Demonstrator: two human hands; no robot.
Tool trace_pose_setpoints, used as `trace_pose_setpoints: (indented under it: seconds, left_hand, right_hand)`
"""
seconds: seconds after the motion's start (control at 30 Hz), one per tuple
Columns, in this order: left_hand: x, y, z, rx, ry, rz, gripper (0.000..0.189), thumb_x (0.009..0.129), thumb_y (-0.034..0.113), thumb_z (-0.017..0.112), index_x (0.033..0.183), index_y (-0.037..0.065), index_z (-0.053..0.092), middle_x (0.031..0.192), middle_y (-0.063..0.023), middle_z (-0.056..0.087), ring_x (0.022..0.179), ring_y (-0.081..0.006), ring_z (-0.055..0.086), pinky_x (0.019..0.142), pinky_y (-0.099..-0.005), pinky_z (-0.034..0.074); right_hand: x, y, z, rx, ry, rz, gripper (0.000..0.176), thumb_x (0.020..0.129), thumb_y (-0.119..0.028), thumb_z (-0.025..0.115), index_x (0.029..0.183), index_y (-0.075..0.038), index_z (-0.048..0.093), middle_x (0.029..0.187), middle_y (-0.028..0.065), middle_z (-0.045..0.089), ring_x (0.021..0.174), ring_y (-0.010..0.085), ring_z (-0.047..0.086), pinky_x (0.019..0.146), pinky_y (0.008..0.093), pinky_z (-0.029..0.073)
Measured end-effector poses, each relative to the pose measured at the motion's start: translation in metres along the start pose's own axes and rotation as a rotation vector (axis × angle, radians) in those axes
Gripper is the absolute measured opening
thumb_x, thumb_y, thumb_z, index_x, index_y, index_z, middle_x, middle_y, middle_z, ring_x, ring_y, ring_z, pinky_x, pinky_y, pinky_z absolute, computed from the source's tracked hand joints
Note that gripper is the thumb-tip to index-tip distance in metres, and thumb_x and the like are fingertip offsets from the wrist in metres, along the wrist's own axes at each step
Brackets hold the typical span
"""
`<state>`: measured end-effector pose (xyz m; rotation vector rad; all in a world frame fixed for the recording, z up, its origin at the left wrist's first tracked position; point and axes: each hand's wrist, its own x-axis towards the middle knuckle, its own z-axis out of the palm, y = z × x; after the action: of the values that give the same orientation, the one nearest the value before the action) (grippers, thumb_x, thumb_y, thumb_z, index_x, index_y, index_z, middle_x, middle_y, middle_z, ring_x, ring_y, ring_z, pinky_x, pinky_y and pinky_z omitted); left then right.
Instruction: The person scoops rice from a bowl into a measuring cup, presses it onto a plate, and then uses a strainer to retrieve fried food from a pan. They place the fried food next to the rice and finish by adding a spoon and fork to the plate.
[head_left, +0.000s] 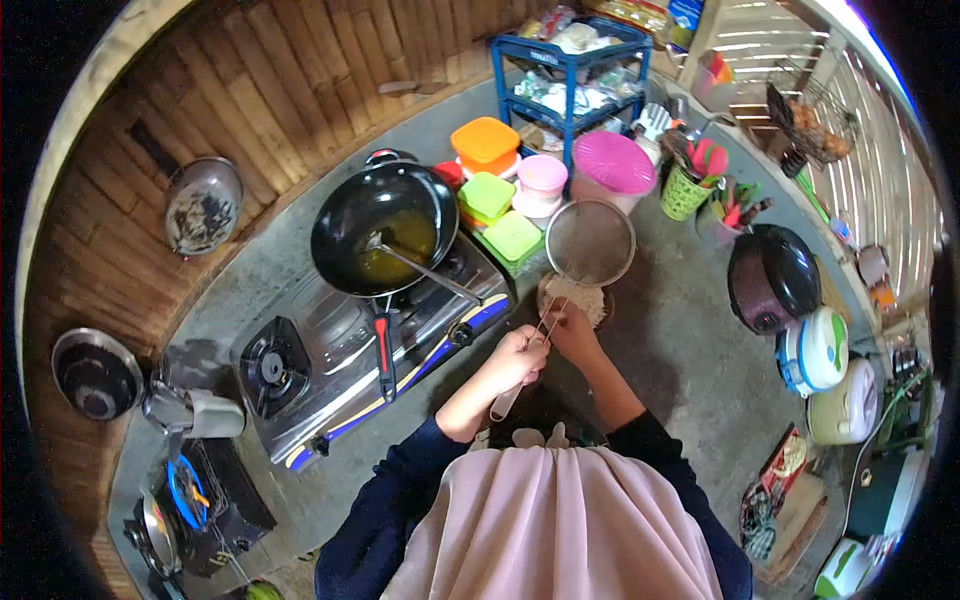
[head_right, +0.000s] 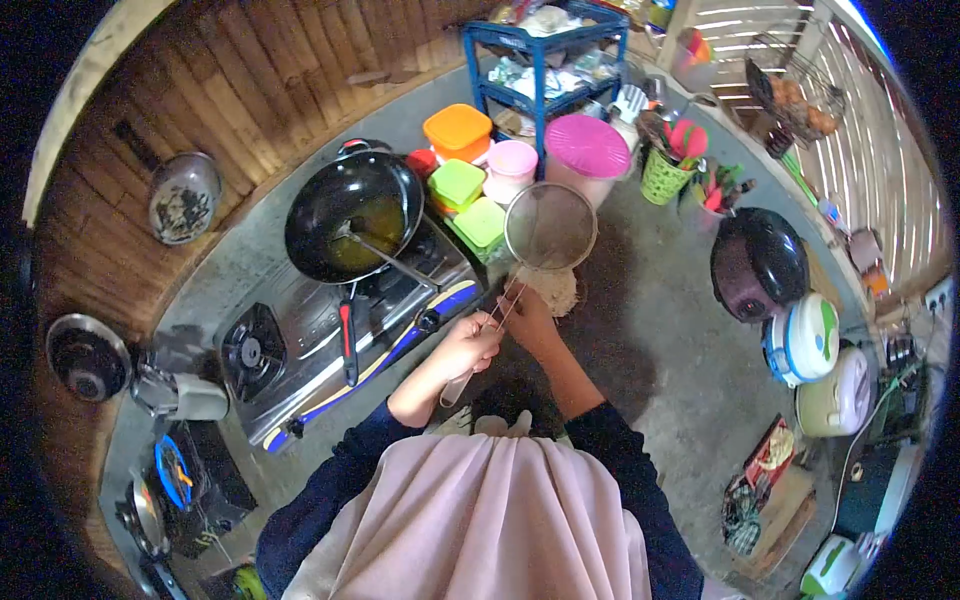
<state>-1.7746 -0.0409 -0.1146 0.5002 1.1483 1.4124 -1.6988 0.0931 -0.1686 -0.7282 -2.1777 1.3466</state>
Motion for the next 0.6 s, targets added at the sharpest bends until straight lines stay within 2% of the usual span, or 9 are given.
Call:
trace_pose_setpoints:
  seconds: [0.03, 0.07, 0.1, 0.13, 0.27, 0.33, 0.53, 0.6]
  left_hand:
    - [0.010, -0.013, -0.002, 0.123, 0.030, 0.019, 0.008, 0.083, 0.009, 0.050, 0.084, 0.007, 0.042, 0.059, 0.0006, 0.041, 0.043, -0.0062, 0.035, 0.036, -0.0195, 0.027]
    - [0.020, -0.025, -0.004, 0.246, 0.058, 0.039, 0.009, 0.082, 0.010, 0.051, 0.081, 0.007, 0.042, 0.057, 0.0013, 0.042, 0.042, -0.0064, 0.036, 0.036, -0.0200, 0.028]
    - [0.032, -0.037, -0.009, 0.397, 0.082, 0.088, 0.012, 0.080, 0.012, 0.055, 0.079, 0.006, 0.045, 0.056, 0.0014, 0.045, 0.041, -0.0078, 0.041, 0.036, -0.0224, 0.032]
    - [0.044, -0.049, -0.015, 0.404, 0.061, 0.081, 0.012, 0.080, 0.012, 0.055, 0.079, 0.006, 0.045, 0.056, 0.0014, 0.045, 0.041, -0.0078, 0.041, 0.036, -0.0224, 0.032]
    - [0.089, -0.087, -0.036, 0.742, 0.095, 0.043, 0.019, 0.077, 0.017, 0.060, 0.084, 0.001, 0.051, 0.058, -0.0049, 0.051, 0.044, -0.0122, 0.048, 0.040, -0.0275, 0.038]
    - [0.096, -0.090, -0.040, 0.767, 0.059, 0.055, 0.019, 0.078, 0.017, 0.059, 0.085, 0.001, 0.051, 0.057, -0.0045, 0.051, 0.044, -0.0129, 0.048, 0.041, -0.0280, 0.039]
    - [0.124, -0.123, -0.070, 0.628, 0.014, -0.097, 0.020, 0.078, 0.014, 0.058, 0.091, 0.001, 0.052, 0.056, -0.0046, 0.049, 0.041, -0.0128, 0.046, 0.039, -0.0281, 0.036]
    - [0.123, -0.127, -0.074, 0.672, 0.054, -0.108, 0.020, 0.075, 0.013, 0.059, 0.089, 0.002, 0.051, 0.057, -0.0067, 0.048, 0.044, -0.0136, 0.046, 0.041, -0.0300, 0.038]
  right_hand:
    - [-0.012, 0.003, -0.010, 0.003, -0.037, 0.088, 0.024, 0.084, -0.016, 0.054, 0.102, 0.000, 0.053, 0.085, 0.0093, 0.059, 0.074, 0.0153, 0.057, 0.066, 0.0288, 0.045]
    - [-0.024, 0.009, -0.016, 0.002, -0.019, 0.100, 0.024, 0.084, -0.016, 0.054, 0.102, 0.000, 0.053, 0.085, 0.0093, 0.059, 0.074, 0.0153, 0.057, 0.066, 0.0288, 0.045]
    - [-0.036, 0.015, -0.021, 0.011, -0.044, 0.174, 0.026, 0.083, -0.018, 0.054, 0.102, -0.001, 0.054, 0.088, 0.0128, 0.060, 0.079, 0.0206, 0.058, 0.071, 0.0313, 0.046]
    - [-0.047, 0.019, -0.025, 0.022, -0.068, 0.248, 0.027, 0.082, -0.021, 0.054, 0.101, -0.001, 0.055, 0.092, 0.0162, 0.060, 0.085, 0.0259, 0.060, 0.075, 0.0338, 0.046]
    - [-0.086, 0.016, -0.031, -0.024, -0.059, 0.324, 0.027, 0.083, -0.020, 0.053, 0.102, -0.002, 0.055, 0.093, 0.0155, 0.061, 0.085, 0.0251, 0.060, 0.076, 0.0335, 0.046]
    - [-0.104, 0.028, -0.030, -0.049, -0.069, 0.237, 0.027, 0.083, -0.018, 0.054, 0.105, -0.003, 0.054, 0.087, 0.0091, 0.061, 0.070, 0.0161, 0.058, 0.063, 0.0302, 0.046]
    - [-0.148, 0.058, -0.036, -0.037, -0.039, 0.507, 0.026, 0.084, -0.017, 0.052, 0.105, -0.001, 0.054, 0.091, 0.0112, 0.061, 0.075, 0.0179, 0.059, 0.064, 0.0309, 0.048]
    - [-0.160, 0.069, -0.035, -0.030, 0.008, 0.502, 0.025, 0.084, -0.016, 0.052, 0.105, -0.001, 0.054, 0.090, 0.0110, 0.061, 0.075, 0.0175, 0.059, 0.064, 0.0304, 0.048]
